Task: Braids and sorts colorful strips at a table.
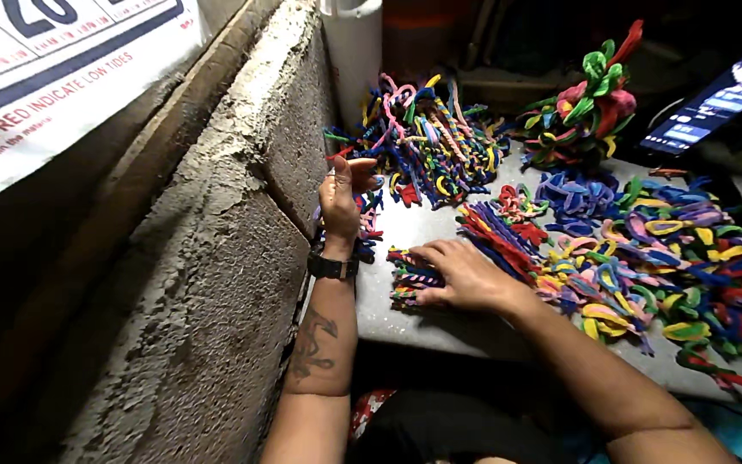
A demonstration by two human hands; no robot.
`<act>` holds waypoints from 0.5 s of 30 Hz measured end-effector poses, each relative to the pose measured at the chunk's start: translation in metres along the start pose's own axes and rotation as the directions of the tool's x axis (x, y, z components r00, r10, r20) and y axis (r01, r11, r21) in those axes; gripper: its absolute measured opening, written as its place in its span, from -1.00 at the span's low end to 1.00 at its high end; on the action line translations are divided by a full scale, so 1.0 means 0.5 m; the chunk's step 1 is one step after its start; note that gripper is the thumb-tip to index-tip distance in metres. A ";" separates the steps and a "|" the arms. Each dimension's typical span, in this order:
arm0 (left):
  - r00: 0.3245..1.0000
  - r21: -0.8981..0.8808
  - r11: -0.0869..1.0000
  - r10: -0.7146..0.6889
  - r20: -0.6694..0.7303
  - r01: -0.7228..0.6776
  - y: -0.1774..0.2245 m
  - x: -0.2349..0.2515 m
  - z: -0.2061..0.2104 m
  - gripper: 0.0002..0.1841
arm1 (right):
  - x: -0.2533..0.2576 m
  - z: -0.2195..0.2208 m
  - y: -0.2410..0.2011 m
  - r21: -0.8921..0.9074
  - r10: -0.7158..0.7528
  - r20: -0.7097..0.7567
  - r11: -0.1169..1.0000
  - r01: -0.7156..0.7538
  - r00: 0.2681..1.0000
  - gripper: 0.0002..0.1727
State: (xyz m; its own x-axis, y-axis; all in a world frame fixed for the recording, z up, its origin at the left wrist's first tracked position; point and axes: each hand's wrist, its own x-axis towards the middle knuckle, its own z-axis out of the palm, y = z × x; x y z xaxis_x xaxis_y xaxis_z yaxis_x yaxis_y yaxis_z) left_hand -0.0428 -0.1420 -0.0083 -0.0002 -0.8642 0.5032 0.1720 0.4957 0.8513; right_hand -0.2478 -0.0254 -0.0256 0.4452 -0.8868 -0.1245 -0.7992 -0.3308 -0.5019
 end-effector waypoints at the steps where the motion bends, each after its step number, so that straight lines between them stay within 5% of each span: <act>1: 1.000 0.001 1.000 -0.006 -0.007 0.006 0.001 -0.001 -0.001 -0.40 | -0.007 0.014 -0.008 -0.029 -0.013 0.004 0.999 0.014 1.000 -0.02; 6: 1.000 0.017 1.000 0.014 0.012 -0.014 0.010 -0.006 0.004 -0.40 | -0.029 0.071 -0.029 -0.103 -0.080 -0.141 0.993 0.065 0.987 -0.04; 11: 0.997 0.082 0.995 0.060 0.048 -0.064 0.012 -0.011 0.004 -0.37 | 0.002 0.055 -0.049 -0.074 -0.118 -0.076 0.991 0.113 0.990 -0.11; 15: 0.997 0.048 0.996 0.070 0.022 -0.071 0.003 -0.004 -0.004 -0.39 | 0.056 -0.021 -0.041 -0.010 -0.145 -0.106 0.989 0.145 0.984 -0.41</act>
State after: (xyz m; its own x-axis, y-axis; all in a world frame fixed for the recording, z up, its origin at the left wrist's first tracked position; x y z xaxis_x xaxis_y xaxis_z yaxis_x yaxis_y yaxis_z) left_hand -0.0407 -0.1395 -0.0083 -0.0103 -0.8250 0.5650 0.1237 0.5596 0.8195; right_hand -0.2231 -0.0470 -0.0098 0.5109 -0.8586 0.0410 -0.7305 -0.4588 -0.5059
